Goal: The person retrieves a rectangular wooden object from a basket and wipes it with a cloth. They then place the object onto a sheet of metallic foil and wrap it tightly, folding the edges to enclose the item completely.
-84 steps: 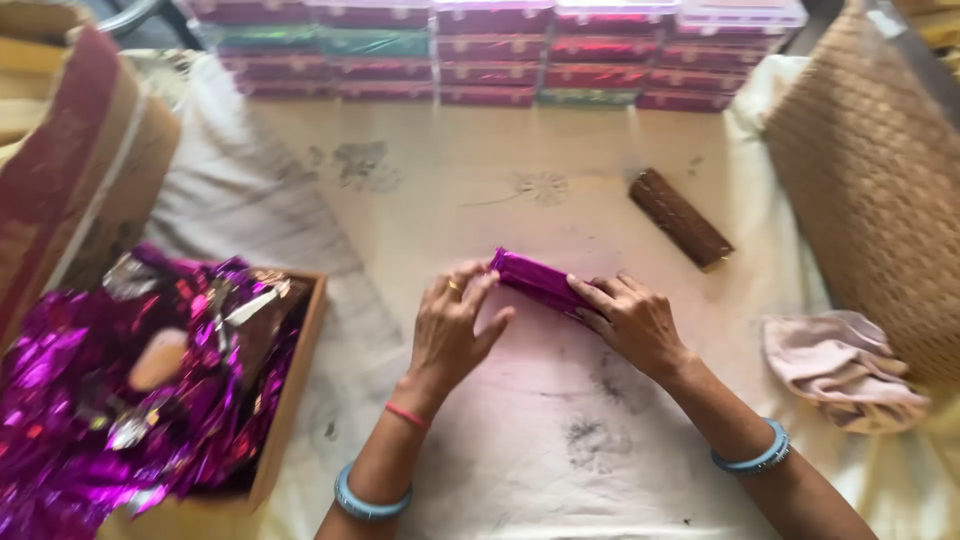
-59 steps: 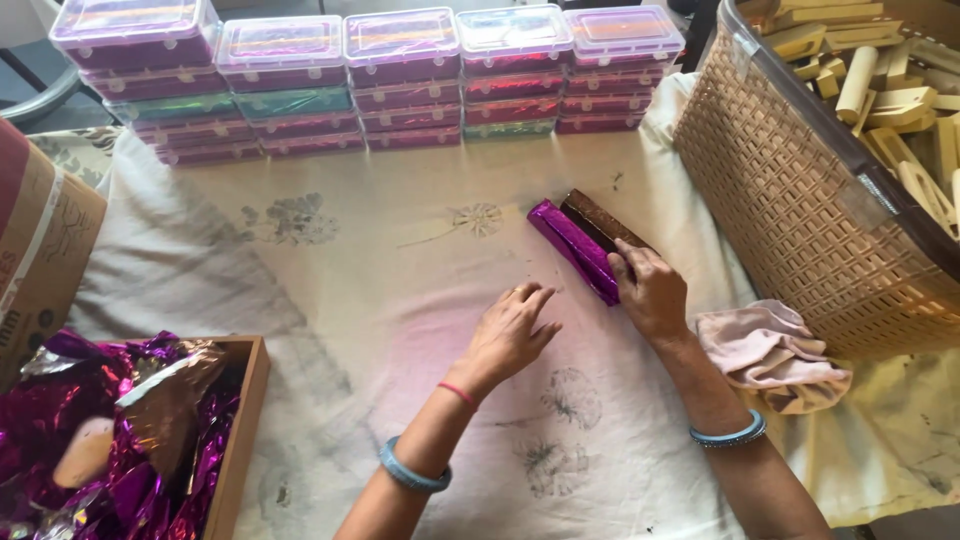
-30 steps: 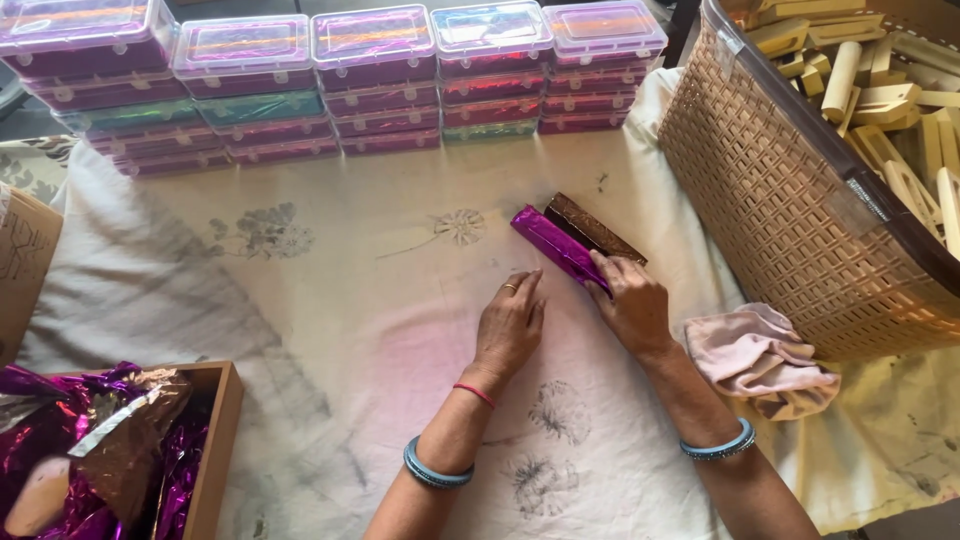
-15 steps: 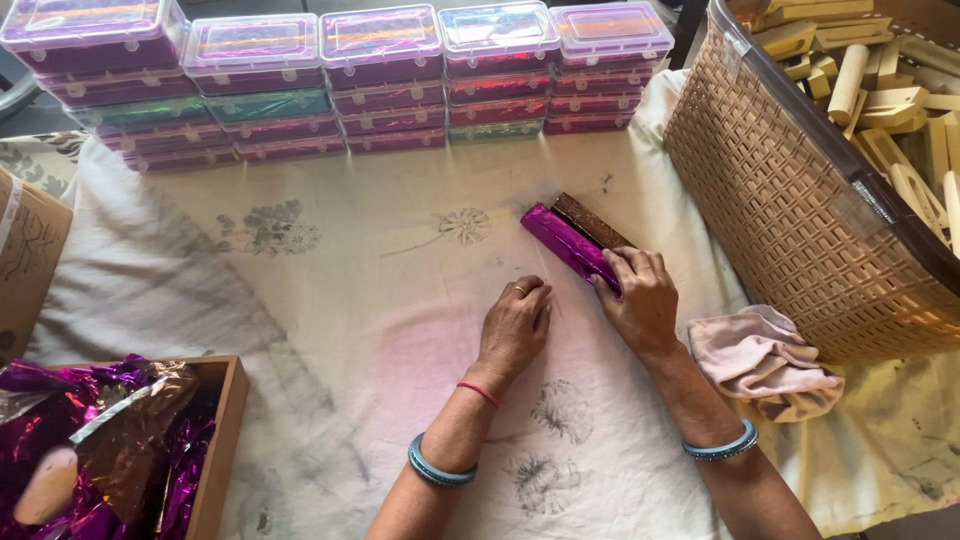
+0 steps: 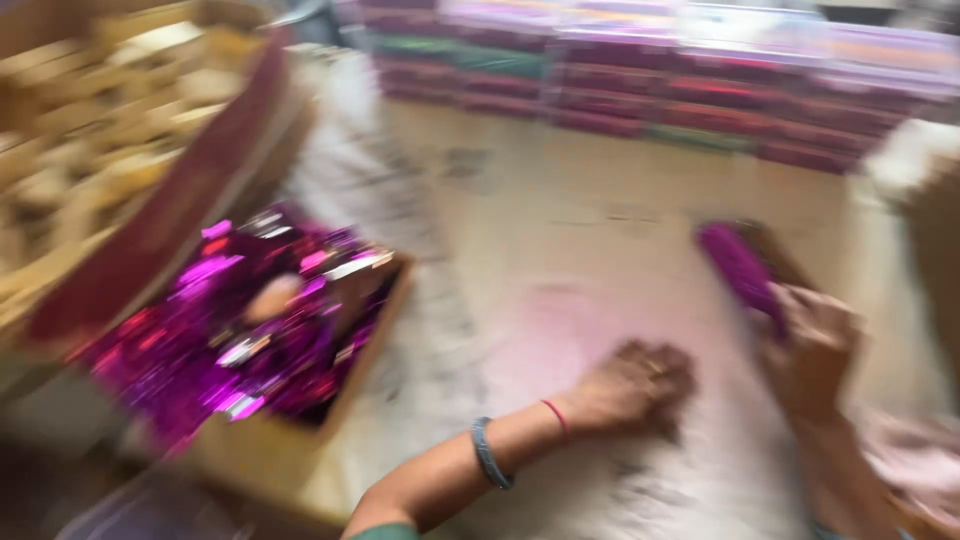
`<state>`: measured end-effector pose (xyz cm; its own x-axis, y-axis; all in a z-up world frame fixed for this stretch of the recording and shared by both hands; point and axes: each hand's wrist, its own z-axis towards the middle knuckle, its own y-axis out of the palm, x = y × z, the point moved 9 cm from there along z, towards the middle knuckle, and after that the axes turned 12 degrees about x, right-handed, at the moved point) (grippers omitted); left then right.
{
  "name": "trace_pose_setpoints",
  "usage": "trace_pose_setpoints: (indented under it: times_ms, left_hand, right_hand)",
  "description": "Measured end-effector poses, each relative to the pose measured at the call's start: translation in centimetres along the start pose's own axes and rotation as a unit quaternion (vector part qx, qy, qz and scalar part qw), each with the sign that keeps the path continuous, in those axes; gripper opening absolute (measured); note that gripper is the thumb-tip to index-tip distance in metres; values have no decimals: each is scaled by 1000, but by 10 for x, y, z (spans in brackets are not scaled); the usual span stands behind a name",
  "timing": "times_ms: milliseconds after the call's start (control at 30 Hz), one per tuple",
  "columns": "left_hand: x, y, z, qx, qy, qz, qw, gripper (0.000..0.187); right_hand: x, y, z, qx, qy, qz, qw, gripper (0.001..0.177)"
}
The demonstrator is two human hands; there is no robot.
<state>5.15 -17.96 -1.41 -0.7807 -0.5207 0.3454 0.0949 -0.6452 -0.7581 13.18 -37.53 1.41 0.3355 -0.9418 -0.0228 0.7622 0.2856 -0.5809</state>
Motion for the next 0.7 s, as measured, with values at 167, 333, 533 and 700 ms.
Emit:
trace_pose_setpoints:
  times_ms: [167, 333, 533, 700]
  left_hand:
    - [32, -4, -69, -39, 34, 30, 998, 62]
    - [28, -84, -107, -105, 22, -138, 985, 54]
    - [-4, -358, -115, 214, -178, 37, 960, 34]
    - [-5, -439, -161, 451, -281, 154, 833, 18]
  right_hand:
    - [-49, 10, -9, -22, -104, 18, 994, 34]
    - [-90, 36, -24, -182, -128, 78, 972, 38]
    - [-62, 39, -25, -142, -120, 113, 976, 39]
    - [-50, 26, -21, -176, -19, 150, 973, 30]
